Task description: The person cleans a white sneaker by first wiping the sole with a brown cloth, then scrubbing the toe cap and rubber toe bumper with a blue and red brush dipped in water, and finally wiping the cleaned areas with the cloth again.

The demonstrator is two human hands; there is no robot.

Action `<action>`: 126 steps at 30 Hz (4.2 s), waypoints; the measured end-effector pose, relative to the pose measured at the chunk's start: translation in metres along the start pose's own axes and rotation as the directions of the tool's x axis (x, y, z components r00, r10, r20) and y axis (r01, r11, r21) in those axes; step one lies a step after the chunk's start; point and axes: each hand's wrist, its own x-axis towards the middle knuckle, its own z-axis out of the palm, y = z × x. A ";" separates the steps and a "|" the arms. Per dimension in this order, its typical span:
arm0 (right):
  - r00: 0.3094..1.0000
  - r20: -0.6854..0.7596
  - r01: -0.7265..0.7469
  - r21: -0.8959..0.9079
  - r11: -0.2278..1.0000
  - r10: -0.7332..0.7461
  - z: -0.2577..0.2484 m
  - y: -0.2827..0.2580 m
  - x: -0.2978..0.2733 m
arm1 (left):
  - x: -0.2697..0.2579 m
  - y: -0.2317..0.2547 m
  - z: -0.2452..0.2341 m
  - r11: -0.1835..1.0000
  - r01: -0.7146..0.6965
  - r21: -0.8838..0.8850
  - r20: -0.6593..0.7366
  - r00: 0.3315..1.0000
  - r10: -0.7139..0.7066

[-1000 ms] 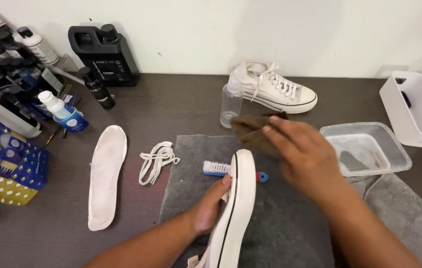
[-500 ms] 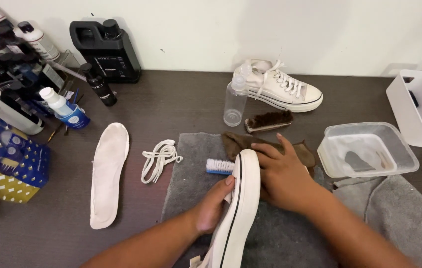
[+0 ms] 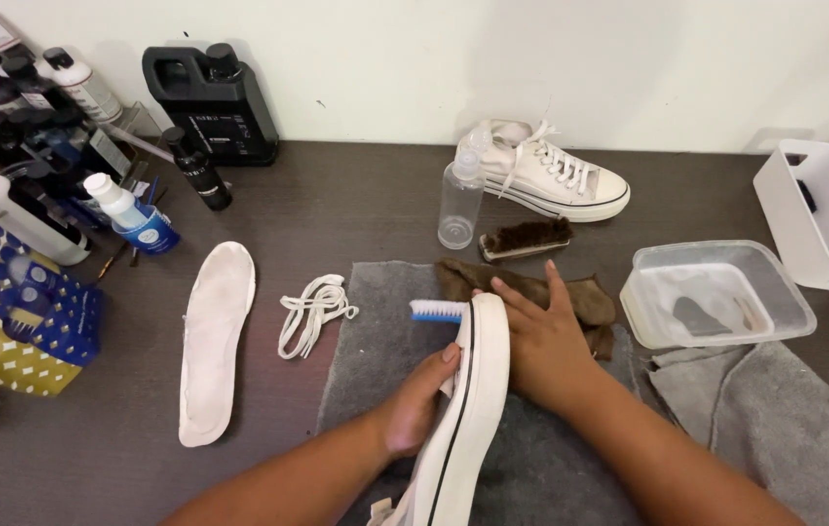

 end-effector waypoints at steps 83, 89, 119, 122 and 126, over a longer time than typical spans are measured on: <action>0.733 -0.285 -0.679 -0.350 0.645 0.617 -0.133 0.063 -0.111 | 0.048 0.028 0.065 0.987 0.160 0.017 0.095 0.982 -0.161; 0.705 -0.285 -0.708 -0.344 0.617 0.650 -0.136 0.063 -0.113 | 0.099 0.001 0.052 0.979 0.181 0.094 -0.099 0.980 -0.171; 0.607 -0.136 -0.755 -0.405 0.515 0.783 -0.126 0.068 -0.121 | 0.032 0.018 0.038 0.859 0.460 -0.227 -0.298 0.807 -0.511; 0.595 -0.118 -0.762 -0.399 0.510 0.795 -0.122 0.068 -0.120 | 0.023 0.005 0.015 0.869 0.368 -0.331 -0.095 0.903 -0.419; 0.642 -0.151 -0.725 -0.438 0.531 0.751 -0.117 0.068 -0.121 | 0.022 -0.005 0.009 0.914 0.292 -0.282 -0.306 0.875 -0.374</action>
